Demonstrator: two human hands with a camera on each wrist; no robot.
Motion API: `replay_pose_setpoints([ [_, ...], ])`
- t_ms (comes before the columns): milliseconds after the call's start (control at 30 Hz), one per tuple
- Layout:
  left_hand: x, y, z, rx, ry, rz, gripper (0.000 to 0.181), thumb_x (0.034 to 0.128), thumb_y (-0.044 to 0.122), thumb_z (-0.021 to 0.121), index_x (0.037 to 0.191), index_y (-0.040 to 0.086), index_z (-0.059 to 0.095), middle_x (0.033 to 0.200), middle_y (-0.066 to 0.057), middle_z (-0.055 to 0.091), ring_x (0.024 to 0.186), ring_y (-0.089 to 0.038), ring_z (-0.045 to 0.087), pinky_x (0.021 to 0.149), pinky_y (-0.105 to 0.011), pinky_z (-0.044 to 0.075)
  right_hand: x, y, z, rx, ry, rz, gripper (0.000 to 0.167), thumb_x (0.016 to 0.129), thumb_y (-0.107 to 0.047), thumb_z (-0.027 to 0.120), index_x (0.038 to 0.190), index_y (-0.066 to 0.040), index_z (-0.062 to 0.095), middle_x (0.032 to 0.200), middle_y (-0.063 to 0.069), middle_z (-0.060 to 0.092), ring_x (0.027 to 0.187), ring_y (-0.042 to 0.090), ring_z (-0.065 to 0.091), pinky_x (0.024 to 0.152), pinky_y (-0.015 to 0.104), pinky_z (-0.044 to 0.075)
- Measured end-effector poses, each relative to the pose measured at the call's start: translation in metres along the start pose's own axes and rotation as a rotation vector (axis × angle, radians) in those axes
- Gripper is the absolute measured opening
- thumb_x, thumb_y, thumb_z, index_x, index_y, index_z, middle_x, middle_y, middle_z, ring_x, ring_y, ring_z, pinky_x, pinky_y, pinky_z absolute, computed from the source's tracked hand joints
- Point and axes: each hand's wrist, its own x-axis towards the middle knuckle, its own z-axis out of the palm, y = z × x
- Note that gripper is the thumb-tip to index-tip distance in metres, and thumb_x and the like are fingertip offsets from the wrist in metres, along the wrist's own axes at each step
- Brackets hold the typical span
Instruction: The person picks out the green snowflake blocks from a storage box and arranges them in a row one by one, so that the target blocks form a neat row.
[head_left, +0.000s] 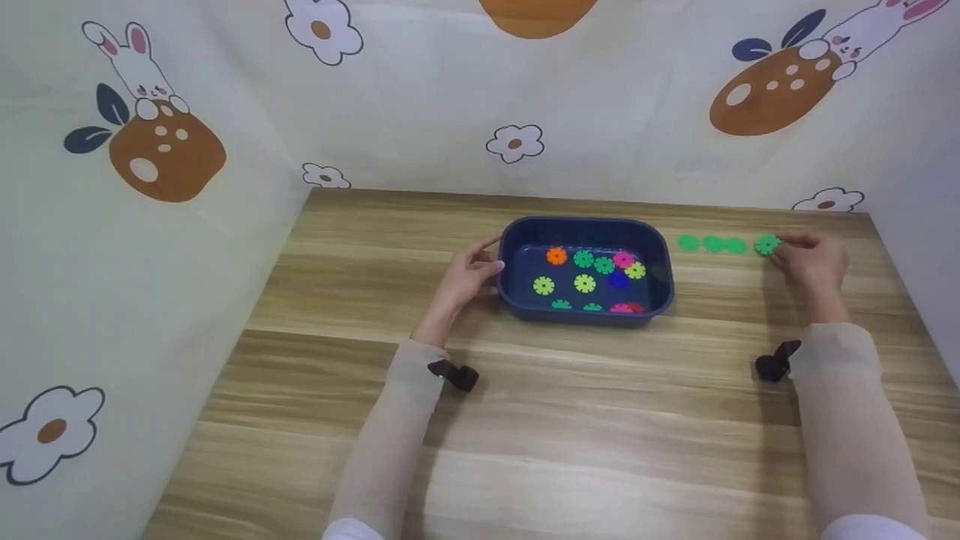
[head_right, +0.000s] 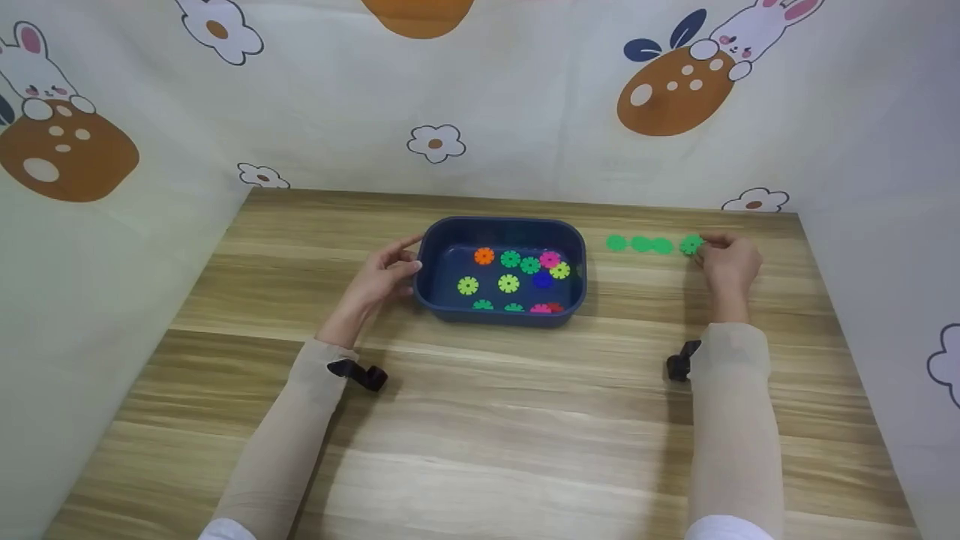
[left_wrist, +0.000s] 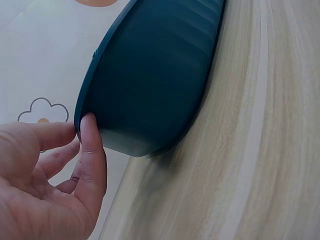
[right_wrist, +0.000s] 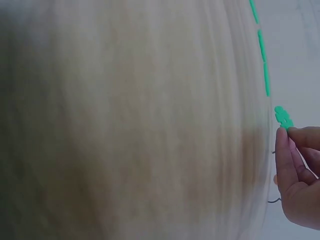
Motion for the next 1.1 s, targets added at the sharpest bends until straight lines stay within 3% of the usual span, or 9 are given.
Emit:
replay_pose_setpoints([
  [300, 0.000, 0.000, 0.000, 0.013, -0.001, 0.007, 0.052, 0.0952, 0.001, 0.061, 0.145, 0.013, 0.052, 0.106, -0.006, 0.050, 0.082, -0.012, 0.056, 0.067, -0.031, 0.062, 0.001, -0.002, 0.002, -0.111, -0.029, 0.032, 0.041, 0.098, -0.014, 0.061, 0.138, -0.008, 0.056, 0.099, -0.015, 0.055, 0.087, -0.008, 0.056, 0.078, 0.008, 0.054],
  [533, -0.001, 0.001, 0.000, 0.023, -0.002, 0.007, 0.052, 0.0959, 0.002, 0.060, 0.146, 0.014, 0.051, 0.106, -0.005, 0.052, 0.086, -0.011, 0.057, 0.064, -0.026, 0.061, 0.000, -0.002, 0.005, -0.228, -0.002, -0.019, 0.040, 0.096, -0.015, 0.062, 0.135, -0.006, 0.060, 0.079, -0.025, 0.053, 0.089, -0.001, 0.049, 0.073, 0.008, 0.047],
  [700, 0.000, 0.001, 0.000, 0.029, -0.001, -0.004, 0.052, 0.0962, 0.003, 0.060, 0.146, 0.015, 0.051, 0.105, -0.003, 0.053, 0.086, -0.010, 0.057, 0.066, -0.027, 0.061, 0.000, -0.003, 0.004, -0.276, 0.022, -0.037, 0.041, 0.095, -0.018, 0.063, 0.134, -0.004, 0.060, 0.084, -0.022, 0.057, 0.093, 0.002, 0.047, 0.072, 0.007, 0.043],
  [800, 0.001, 0.001, 0.000, 0.028, -0.003, -0.006, 0.052, 0.0962, 0.003, 0.061, 0.146, 0.015, 0.051, 0.105, -0.003, 0.053, 0.085, -0.010, 0.057, 0.069, -0.031, 0.062, -0.001, -0.003, 0.002, -0.230, 0.014, -0.026, 0.038, 0.095, -0.018, 0.064, 0.131, -0.007, 0.063, 0.076, -0.027, 0.058, 0.092, 0.001, 0.048, 0.069, 0.005, 0.046],
  [900, 0.000, 0.001, 0.000, 0.024, -0.004, -0.010, 0.052, 0.0960, 0.003, 0.061, 0.146, 0.015, 0.051, 0.106, -0.004, 0.054, 0.085, -0.010, 0.057, 0.069, -0.032, 0.062, -0.004, -0.006, 0.002, -0.131, -0.005, -0.025, 0.024, 0.095, -0.018, 0.065, 0.118, -0.017, 0.070, 0.065, -0.032, 0.055, 0.082, -0.007, 0.053, 0.070, 0.004, 0.049],
  [1000, 0.000, 0.001, 0.000, 0.018, 0.000, -0.016, 0.053, 0.0958, 0.003, 0.061, 0.146, 0.016, 0.051, 0.106, -0.005, 0.053, 0.085, -0.010, 0.057, 0.065, -0.027, 0.061, -0.009, -0.013, 0.006, -0.062, -0.037, -0.075, 0.011, 0.095, -0.019, 0.065, 0.103, -0.023, 0.071, 0.066, -0.032, 0.058, 0.073, -0.011, 0.059, 0.069, 0.006, 0.053],
  [1100, 0.000, 0.001, 0.001, 0.014, 0.006, -0.023, 0.052, 0.0958, 0.003, 0.062, 0.145, 0.016, 0.052, 0.106, -0.004, 0.053, 0.087, -0.011, 0.057, 0.061, -0.023, 0.059, -0.018, -0.025, 0.015, 0.034, -0.080, -0.155, 0.009, 0.095, -0.014, 0.065, 0.098, -0.021, 0.071, 0.070, -0.028, 0.063, 0.070, -0.010, 0.064, 0.069, 0.008, 0.055],
])
